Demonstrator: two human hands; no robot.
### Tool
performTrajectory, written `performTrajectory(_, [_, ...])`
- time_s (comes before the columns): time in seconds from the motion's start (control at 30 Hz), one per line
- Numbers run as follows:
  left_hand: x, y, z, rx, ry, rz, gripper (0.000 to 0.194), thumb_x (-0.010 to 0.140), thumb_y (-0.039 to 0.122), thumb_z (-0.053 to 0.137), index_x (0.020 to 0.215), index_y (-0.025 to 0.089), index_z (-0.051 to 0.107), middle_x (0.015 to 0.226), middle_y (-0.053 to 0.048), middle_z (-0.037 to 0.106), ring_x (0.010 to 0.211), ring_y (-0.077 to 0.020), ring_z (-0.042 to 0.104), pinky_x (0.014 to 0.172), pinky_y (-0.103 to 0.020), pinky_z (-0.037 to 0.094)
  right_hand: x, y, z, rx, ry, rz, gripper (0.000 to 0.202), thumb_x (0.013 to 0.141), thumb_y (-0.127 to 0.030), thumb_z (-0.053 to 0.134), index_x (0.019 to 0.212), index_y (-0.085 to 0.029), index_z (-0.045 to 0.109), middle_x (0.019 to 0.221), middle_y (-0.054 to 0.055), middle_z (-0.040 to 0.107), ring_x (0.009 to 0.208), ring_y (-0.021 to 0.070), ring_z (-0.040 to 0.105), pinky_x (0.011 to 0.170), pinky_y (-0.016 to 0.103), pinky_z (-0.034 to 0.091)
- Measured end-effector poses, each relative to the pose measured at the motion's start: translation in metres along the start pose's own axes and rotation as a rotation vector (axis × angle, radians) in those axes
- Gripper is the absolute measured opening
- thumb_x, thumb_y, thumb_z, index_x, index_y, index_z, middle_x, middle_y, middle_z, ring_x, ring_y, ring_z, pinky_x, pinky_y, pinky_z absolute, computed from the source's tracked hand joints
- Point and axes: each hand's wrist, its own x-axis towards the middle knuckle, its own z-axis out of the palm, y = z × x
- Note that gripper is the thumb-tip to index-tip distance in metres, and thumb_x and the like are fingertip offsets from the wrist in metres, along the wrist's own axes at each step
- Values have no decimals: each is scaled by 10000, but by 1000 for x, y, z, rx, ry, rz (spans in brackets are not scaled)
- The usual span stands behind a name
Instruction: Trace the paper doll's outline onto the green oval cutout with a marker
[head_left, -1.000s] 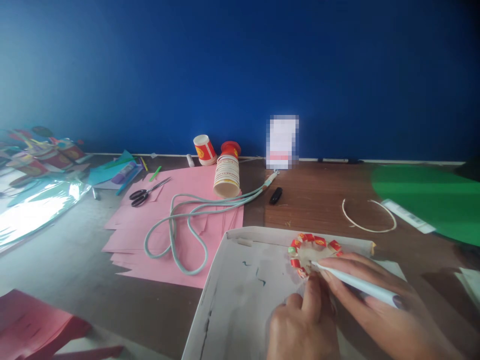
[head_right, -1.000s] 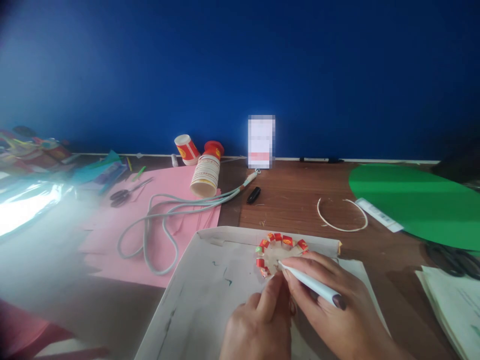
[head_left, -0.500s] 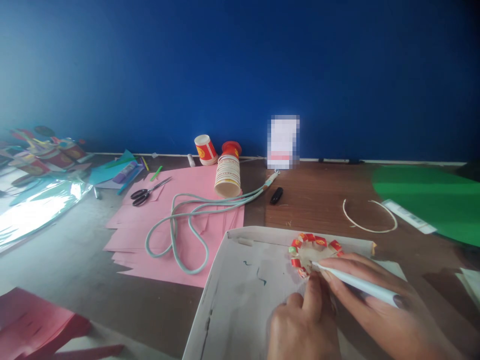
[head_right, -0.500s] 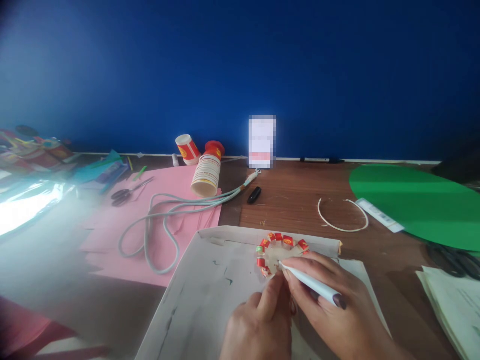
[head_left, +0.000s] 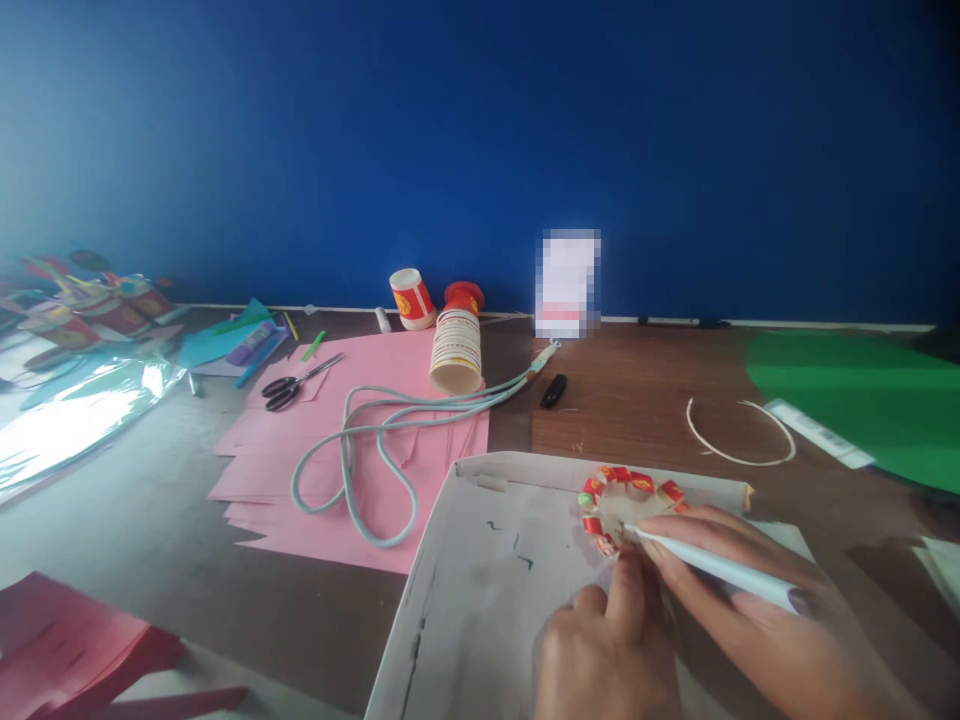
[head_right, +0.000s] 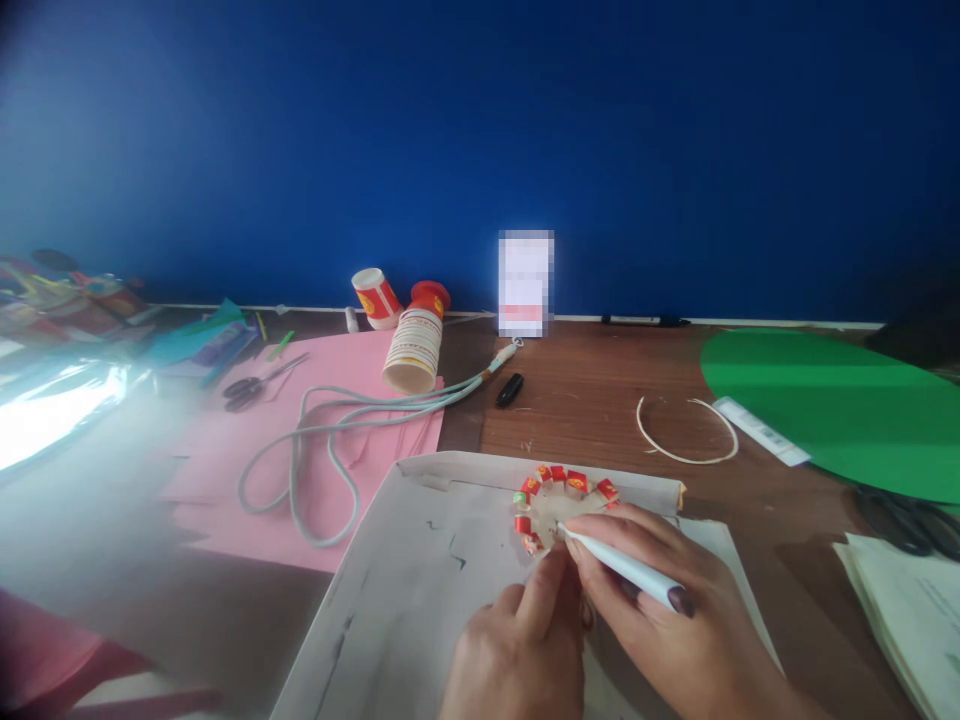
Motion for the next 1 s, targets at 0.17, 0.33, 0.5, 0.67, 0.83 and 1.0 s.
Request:
performTrajectory(0.17, [-4, 0, 5, -51, -57, -22, 563, 914, 179, 681, 1461, 311, 651, 1098, -44, 743, 615, -147, 612, 447, -243, 454, 1, -1, 0, 10, 11, -3, 134, 1030, -338, 628, 1035, -291, 754, 952, -23, 820, 794, 164, 788, 781, 274, 670])
performTrajectory(0.33, [-3, 7, 12, -23, -5, -59, 538, 857, 182, 722, 1382, 303, 705, 1168, -51, 754, 596, -159, 619, 430, -271, 454, 1, -1, 1, 27, 4, 24, 133, 1026, -325, 632, 1048, -288, 758, 969, -17, 818, 829, 171, 794, 774, 272, 667])
performTrajectory(0.5, [3, 3, -6, -3, 5, -3, 436, 909, 182, 728, 1330, 293, 731, 1228, -49, 743, 633, -140, 643, 412, -250, 446, 0, -1, 1, 19, -21, 22, 143, 1023, -313, 638, 1067, -272, 767, 1011, -2, 825, 874, 177, 805, 790, 269, 669])
performTrajectory(0.67, [8, -1, -21, 4, 1, 64, 401, 894, 187, 761, 1289, 252, 746, 1257, -58, 725, 643, -136, 641, 459, -263, 502, 2, -2, 1, 34, -6, 47, 148, 1010, -319, 638, 1022, -280, 780, 972, -1, 825, 828, 188, 807, 747, 283, 678])
performTrajectory(0.83, [7, 1, -18, 13, 2, 41, 465, 906, 198, 748, 1365, 262, 719, 1206, -37, 737, 632, -145, 640, 435, -267, 488, 5, -6, -2, 23, -19, 33, 134, 1009, -311, 647, 1038, -283, 774, 980, -5, 824, 834, 181, 806, 754, 263, 674])
performTrajectory(1.0, [-1, 1, -8, -20, -21, -60, 496, 946, 196, 677, 1421, 339, 671, 967, -31, 734, 565, -144, 591, 430, -232, 429, -5, 5, -11, 49, -13, 170, 192, 1019, -364, 624, 1120, -303, 774, 1063, 24, 820, 899, 220, 802, 822, 324, 669])
